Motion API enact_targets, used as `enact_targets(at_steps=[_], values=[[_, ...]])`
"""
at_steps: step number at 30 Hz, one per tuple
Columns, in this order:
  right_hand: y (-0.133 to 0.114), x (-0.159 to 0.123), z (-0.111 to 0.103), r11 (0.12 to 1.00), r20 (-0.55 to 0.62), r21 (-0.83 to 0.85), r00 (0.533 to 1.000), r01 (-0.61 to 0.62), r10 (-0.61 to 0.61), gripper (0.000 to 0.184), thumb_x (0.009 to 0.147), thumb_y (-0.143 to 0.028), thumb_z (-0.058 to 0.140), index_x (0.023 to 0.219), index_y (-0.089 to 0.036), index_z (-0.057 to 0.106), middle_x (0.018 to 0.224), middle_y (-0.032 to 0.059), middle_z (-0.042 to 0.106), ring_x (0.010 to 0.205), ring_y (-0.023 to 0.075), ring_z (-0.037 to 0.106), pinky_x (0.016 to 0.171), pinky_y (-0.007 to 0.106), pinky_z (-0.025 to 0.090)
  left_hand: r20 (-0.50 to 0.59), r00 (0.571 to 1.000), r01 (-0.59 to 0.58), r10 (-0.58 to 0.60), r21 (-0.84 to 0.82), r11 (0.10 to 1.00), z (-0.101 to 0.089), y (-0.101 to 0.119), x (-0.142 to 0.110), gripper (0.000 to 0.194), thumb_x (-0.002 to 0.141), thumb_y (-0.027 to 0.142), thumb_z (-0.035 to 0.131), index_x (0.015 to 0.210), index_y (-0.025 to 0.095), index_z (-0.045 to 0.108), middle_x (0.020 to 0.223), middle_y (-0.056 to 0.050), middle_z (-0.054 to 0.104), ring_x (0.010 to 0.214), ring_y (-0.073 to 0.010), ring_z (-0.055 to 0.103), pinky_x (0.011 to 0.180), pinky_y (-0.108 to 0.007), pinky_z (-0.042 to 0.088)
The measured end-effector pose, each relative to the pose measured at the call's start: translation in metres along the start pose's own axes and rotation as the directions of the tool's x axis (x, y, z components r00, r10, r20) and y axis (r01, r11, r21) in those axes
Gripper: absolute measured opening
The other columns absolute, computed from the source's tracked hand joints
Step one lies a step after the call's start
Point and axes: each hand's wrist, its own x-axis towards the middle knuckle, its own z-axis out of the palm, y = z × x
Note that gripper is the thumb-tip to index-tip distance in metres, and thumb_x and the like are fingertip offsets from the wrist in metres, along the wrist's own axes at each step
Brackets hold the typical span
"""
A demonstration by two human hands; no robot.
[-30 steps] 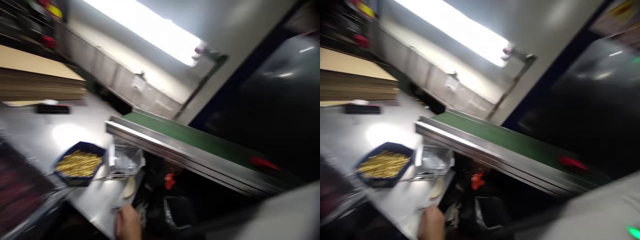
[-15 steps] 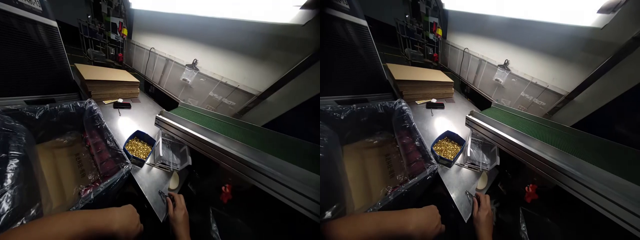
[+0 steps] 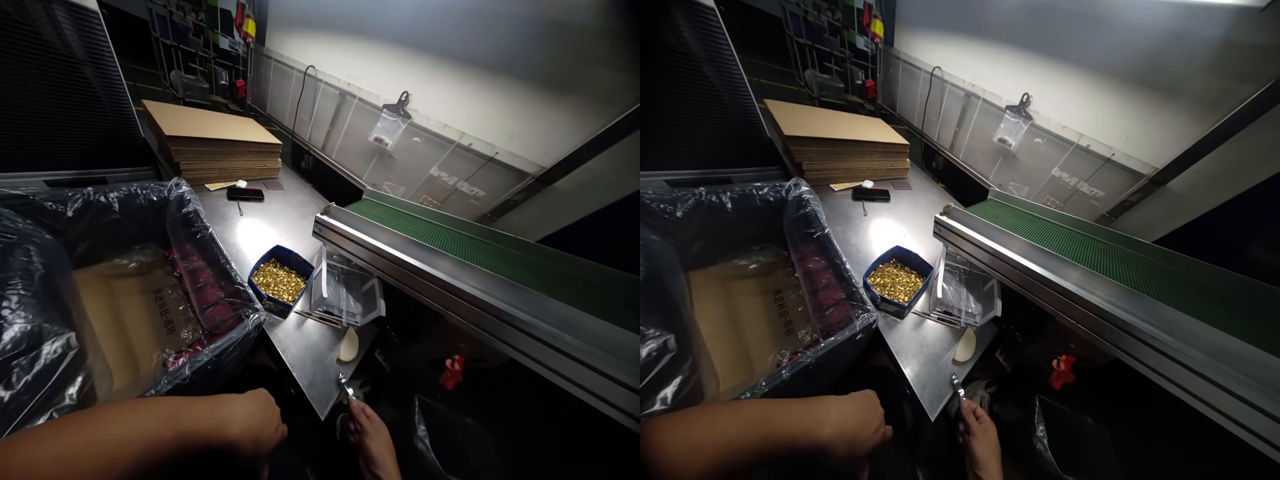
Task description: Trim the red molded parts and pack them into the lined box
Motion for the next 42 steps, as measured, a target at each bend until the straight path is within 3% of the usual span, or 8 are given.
enact_targets(at_steps=[3,8,13,16,25,33,40,42], values=[[0.001,-0.003,0.000,0.990,-0.015,0.139,1.000,-0.021,0.023,0.057,0.053,-0.064,0.089,0.079,-0.018,0.066,0.070,-0.0030,0.055,0.060,0.0063,0.046,0.055,0.020,0.041,-0.007,1.000,0.011,-0.011,-0.002,1.000,-0.001,0.000,-0.001,0.036,0.086,0.035,0.074,0.114,0.012,0.071,0.089,-0.018,0.076,0.077,-0.0357,0.075,0.066,-0.041,0.059],[-0.001,-0.001,0.010,0.980,0.047,0.187,0.997,-0.066,0.058,0.050,0.056,-0.055,0.093,0.075,-0.016,0.068,0.063,-0.0044,0.051,0.055,0.0046,0.043,0.051,0.017,0.038,0.027,0.999,0.019,-0.019,-0.001,1.000,0.000,0.002,0.001,0.036,0.087,0.033,0.073,0.115,0.010,0.071,0.091,-0.020,0.076,0.081,-0.0372,0.075,0.072,-0.045,0.061],[0.003,0.007,0.015,0.984,0.046,0.170,0.998,-0.060,0.053,0.049,0.055,-0.053,0.094,0.070,-0.016,0.067,0.055,-0.0057,0.047,0.050,0.0033,0.036,0.046,0.016,0.030,0.019,1.000,0.025,-0.025,-0.002,1.000,0.003,0.002,0.001,0.043,0.085,0.041,0.075,0.114,0.009,0.071,0.090,-0.019,0.076,0.079,-0.0369,0.075,0.070,-0.044,0.061],[0.005,0.008,0.014,0.982,0.039,0.183,0.999,-0.041,0.035,0.050,0.057,-0.056,0.092,0.077,-0.017,0.069,0.061,-0.0053,0.049,0.053,0.0038,0.039,0.049,0.016,0.035,0.000,1.000,0.021,-0.021,0.002,1.000,0.006,0.000,0.002,0.043,0.084,0.042,0.075,0.113,0.010,0.071,0.089,-0.018,0.076,0.077,-0.0359,0.075,0.066,-0.042,0.059],[0.003,0.005,0.015,0.985,0.009,0.161,0.998,-0.057,0.056,0.049,0.056,-0.053,0.093,0.070,-0.015,0.066,0.053,-0.0066,0.044,0.049,0.0046,0.034,0.045,0.019,0.031,-0.043,0.999,0.004,-0.003,0.029,1.000,0.015,-0.002,0.008,0.045,0.081,0.046,0.079,0.109,0.012,0.072,0.079,-0.015,0.076,0.067,-0.0331,0.073,0.058,-0.037,0.052],[0.005,0.002,0.016,0.981,-0.012,0.190,0.999,-0.049,0.052,0.047,0.058,-0.052,0.093,0.074,-0.016,0.066,0.060,-0.0052,0.050,0.053,0.0054,0.041,0.049,0.018,0.039,-0.074,0.997,-0.013,0.013,0.005,1.000,0.012,-0.003,0.004,0.048,0.079,0.050,0.080,0.107,0.012,0.073,0.079,-0.015,0.075,0.066,-0.0334,0.072,0.059,-0.039,0.055],[0.007,0.001,0.013,0.976,-0.018,0.208,0.998,-0.062,0.067,0.050,0.054,-0.053,0.094,0.076,-0.016,0.068,0.062,-0.0050,0.051,0.054,0.0041,0.043,0.050,0.016,0.040,-0.066,0.998,-0.007,0.007,0.007,1.000,0.007,0.000,0.002,0.049,0.079,0.049,0.080,0.109,0.011,0.072,0.084,-0.017,0.076,0.070,-0.0341,0.073,0.060,-0.039,0.055],[0.006,0.000,0.013,0.978,-0.016,0.196,0.997,-0.065,0.070,0.050,0.054,-0.051,0.095,0.076,-0.015,0.069,0.058,-0.0058,0.048,0.052,0.0035,0.040,0.046,0.015,0.036,-0.065,0.998,-0.009,0.009,0.003,1.000,0.007,0.000,0.002,0.049,0.079,0.047,0.081,0.110,0.010,0.072,0.086,-0.017,0.076,0.072,-0.0342,0.073,0.061,-0.038,0.055]])
